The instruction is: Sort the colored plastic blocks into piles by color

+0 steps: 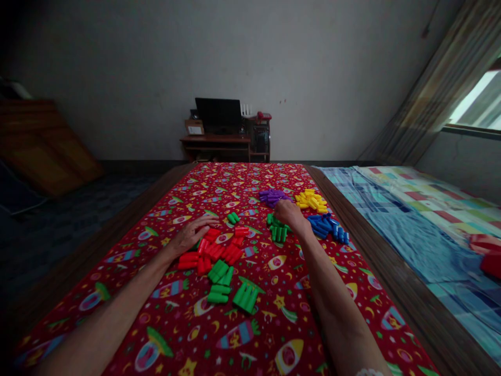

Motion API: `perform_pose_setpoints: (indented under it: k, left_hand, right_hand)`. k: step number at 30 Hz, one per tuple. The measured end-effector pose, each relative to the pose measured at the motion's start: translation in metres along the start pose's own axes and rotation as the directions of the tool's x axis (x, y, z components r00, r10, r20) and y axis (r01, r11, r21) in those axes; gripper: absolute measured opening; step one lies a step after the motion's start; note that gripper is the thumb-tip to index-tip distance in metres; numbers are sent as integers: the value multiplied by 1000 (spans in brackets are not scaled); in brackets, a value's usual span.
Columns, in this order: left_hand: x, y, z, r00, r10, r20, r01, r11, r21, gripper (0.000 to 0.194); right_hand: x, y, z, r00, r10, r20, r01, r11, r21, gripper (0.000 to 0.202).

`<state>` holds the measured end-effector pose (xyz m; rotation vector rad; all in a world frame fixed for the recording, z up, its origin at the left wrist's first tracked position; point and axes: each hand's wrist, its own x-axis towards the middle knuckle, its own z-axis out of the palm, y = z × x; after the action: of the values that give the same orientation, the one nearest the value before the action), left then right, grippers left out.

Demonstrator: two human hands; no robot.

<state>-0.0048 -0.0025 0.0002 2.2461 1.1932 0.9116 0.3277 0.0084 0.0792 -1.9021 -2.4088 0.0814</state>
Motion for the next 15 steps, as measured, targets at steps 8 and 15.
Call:
perform_pose_setpoints:
  k: [8, 15]
  left_hand:
    - [-1, 0, -2, 998, -33, -51, 34, 999, 7, 43]
    - [-2, -3, -1, 998, -9, -62, 10, 1000, 13, 38]
  right_hand:
    - [8, -78, 23, 939, -290, -185, 303, 952, 45, 28]
    - [28, -116, 42, 932, -354, -78, 360, 929, 86, 25]
